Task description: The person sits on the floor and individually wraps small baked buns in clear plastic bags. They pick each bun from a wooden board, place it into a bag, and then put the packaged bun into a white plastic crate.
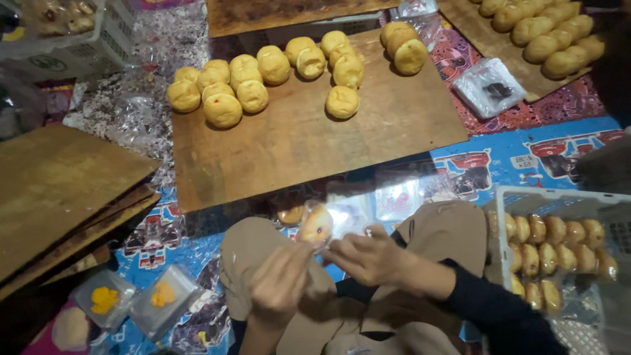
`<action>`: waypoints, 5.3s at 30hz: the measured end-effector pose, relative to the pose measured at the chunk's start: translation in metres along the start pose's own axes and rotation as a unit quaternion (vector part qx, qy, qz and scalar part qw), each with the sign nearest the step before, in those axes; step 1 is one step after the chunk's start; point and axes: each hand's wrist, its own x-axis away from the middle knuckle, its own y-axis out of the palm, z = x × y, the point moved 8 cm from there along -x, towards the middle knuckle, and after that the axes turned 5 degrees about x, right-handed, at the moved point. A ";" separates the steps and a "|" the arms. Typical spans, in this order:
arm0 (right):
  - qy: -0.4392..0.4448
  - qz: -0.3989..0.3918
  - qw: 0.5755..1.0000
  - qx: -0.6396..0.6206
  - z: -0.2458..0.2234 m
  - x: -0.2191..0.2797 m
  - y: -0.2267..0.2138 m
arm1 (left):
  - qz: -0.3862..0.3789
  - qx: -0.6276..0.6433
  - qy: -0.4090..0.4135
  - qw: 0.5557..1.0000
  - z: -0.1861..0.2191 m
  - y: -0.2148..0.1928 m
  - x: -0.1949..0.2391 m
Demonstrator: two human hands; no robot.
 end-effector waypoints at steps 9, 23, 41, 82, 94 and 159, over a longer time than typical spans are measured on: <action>0.188 -0.303 0.736 -0.576 0.076 0.041 0.122 | 0.048 0.114 -0.365 0.923 -0.116 0.015 0.067; 0.444 0.061 0.699 -0.557 0.053 0.020 0.321 | 0.270 0.219 -0.551 0.758 -0.248 0.049 0.240; 0.404 -0.277 0.830 0.266 0.370 0.253 0.255 | 0.035 -0.111 -0.459 0.881 -0.257 0.165 0.190; 0.253 -0.018 0.935 0.248 0.234 0.213 0.112 | 0.046 0.287 -0.411 0.864 -0.050 0.281 0.091; 0.314 0.052 0.925 0.209 0.231 0.178 -0.002 | 0.006 0.346 -0.141 0.927 0.018 0.350 -0.060; 0.310 0.174 0.895 -0.270 0.056 0.026 0.007 | 0.378 0.703 -0.345 0.494 -0.109 0.204 0.040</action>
